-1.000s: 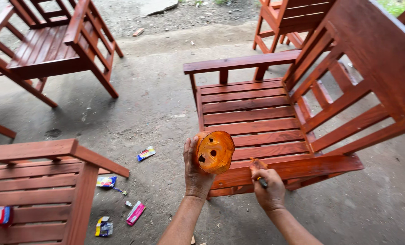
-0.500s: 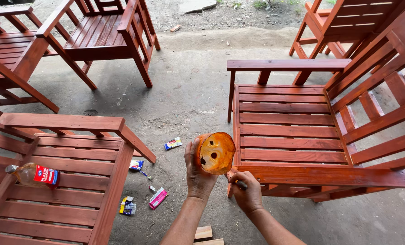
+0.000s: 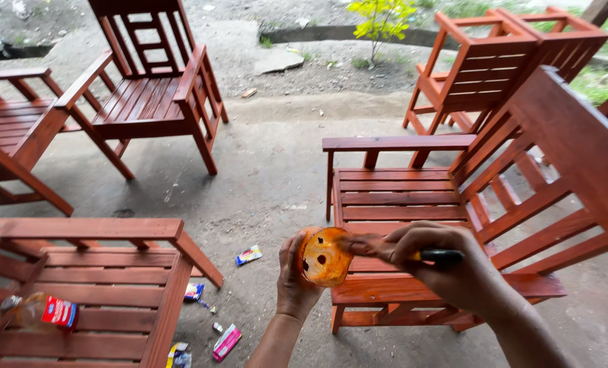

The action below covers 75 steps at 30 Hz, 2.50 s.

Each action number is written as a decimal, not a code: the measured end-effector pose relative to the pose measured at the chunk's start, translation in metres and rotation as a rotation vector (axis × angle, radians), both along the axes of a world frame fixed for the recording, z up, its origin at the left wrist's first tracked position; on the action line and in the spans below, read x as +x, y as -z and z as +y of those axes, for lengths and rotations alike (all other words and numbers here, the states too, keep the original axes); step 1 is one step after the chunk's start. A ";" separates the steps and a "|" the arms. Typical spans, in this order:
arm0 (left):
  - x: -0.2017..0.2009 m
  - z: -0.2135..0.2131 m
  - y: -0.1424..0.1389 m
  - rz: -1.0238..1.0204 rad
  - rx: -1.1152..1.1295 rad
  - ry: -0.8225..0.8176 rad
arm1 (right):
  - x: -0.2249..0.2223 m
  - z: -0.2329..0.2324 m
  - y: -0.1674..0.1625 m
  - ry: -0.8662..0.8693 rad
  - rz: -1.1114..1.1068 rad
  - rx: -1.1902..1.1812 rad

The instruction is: The person applies reddish-brown stain to a wooden chair using a brush and a small container. They repeatedly dip the brush into the container and coat the chair's backrest, legs, and seat slats. The work occurs outdoors under a covered area with other wooden chairs nearby.

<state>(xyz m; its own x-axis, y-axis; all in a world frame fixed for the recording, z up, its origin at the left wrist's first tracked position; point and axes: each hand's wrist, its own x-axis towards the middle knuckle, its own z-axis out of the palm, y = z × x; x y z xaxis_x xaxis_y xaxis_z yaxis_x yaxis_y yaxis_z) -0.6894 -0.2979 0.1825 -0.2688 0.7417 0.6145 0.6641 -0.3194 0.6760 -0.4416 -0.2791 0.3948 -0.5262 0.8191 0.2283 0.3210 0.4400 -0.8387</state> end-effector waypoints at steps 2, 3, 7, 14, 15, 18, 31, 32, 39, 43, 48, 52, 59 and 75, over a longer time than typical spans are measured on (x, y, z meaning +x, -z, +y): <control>0.007 0.005 -0.007 -0.001 -0.036 0.066 | -0.012 -0.006 -0.022 -0.122 -0.040 0.065; 0.010 0.008 -0.011 0.002 -0.054 0.099 | -0.020 -0.007 -0.027 -0.188 -0.075 0.118; 0.025 0.018 -0.031 0.017 0.058 0.188 | -0.040 0.002 -0.032 -0.302 -0.248 0.195; 0.042 0.033 -0.058 0.030 -0.005 0.259 | -0.045 0.021 -0.010 -0.309 -0.357 0.293; 0.045 0.035 -0.060 0.035 -0.009 0.258 | -0.042 0.022 -0.005 -0.286 -0.371 0.258; 0.056 0.040 -0.061 -0.036 0.028 0.273 | -0.031 0.022 0.007 -0.183 -0.374 0.204; 0.133 0.082 -0.068 -0.019 -0.028 0.323 | 0.033 0.014 0.051 0.335 0.016 0.271; 0.142 0.086 -0.068 -0.010 -0.053 0.345 | 0.041 0.015 0.054 0.374 0.029 0.249; 0.216 0.123 -0.067 0.016 -0.033 0.500 | 0.106 0.034 0.056 0.618 0.215 0.084; 0.262 0.144 -0.060 0.046 -0.167 0.527 | 0.166 0.047 0.055 0.692 0.378 0.049; 0.311 0.163 -0.049 0.131 -0.173 0.532 | 0.264 0.053 0.068 0.924 0.744 -0.310; 0.338 0.173 -0.044 0.088 -0.289 0.496 | 0.331 0.050 0.095 0.982 1.073 -0.513; 0.384 0.188 -0.032 0.106 -0.260 0.520 | 0.389 0.039 0.154 0.998 1.329 -0.641; 0.440 0.252 0.025 -0.225 -0.721 0.772 | 0.388 0.026 0.256 1.578 1.365 -0.583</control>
<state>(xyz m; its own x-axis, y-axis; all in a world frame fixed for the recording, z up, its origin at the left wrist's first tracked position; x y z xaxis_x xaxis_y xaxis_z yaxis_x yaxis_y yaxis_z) -0.2495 -0.0464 0.1578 0.3745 0.9264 -0.0396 0.2910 -0.0768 0.9536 -0.0536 -0.2532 0.1389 0.7018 0.3920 -0.5948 -0.6891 0.1618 -0.7064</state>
